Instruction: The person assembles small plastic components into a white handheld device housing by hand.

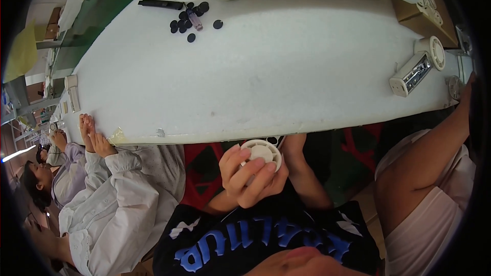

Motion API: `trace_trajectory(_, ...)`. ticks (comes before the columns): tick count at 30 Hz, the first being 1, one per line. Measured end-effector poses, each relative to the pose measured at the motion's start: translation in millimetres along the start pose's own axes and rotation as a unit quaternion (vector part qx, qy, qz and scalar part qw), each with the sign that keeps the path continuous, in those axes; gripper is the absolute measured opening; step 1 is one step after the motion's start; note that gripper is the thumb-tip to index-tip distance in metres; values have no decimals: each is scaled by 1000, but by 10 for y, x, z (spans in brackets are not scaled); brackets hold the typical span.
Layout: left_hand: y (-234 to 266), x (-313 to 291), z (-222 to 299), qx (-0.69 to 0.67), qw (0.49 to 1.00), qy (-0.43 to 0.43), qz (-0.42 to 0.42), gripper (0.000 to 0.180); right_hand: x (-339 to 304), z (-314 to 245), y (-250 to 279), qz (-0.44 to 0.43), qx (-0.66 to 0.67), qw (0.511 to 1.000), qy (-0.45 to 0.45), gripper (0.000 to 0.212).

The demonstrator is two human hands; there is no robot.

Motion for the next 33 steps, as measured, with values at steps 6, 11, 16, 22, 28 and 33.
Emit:
trace_trajectory(6, -86, 56, 96, 45, 999, 16, -15, 46, -5, -78, -83, -5, 20, 999, -49, 27)
trace_trajectory(11, -92, 33, 137, 50, 998, 34, 8, 47, -69, -93, -98, 6, 15, 993, -118, 28)
trace_trajectory(16, -29, 76, 57, 56, 994, 86, 42, 46, -95, -32, -34, -16, -7, 986, -166, 29)
trace_trajectory(22, -9, 51, -102, -22, 993, 117, 20, 47, -160, 9, -88, -188, 326, 921, -103, 37)
trace_trajectory(28, 78, 305, -108, -39, 991, 127, -23, 43, -258, -131, -206, -225, 301, 921, -103, 39)
trace_trajectory(33, -6, 436, -180, -79, 984, 108, -121, 38, -315, -123, -204, -172, 48, 983, -41, 41)
Point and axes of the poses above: each hand's wrist, its own x-axis towards the middle knuckle, its own y-axis out of the back of the hand, z = x × y, the point moved 9 cm from there along x, towards the middle knuckle, and after that the axes turned 4 degrees about x, right-handed, at the moved point
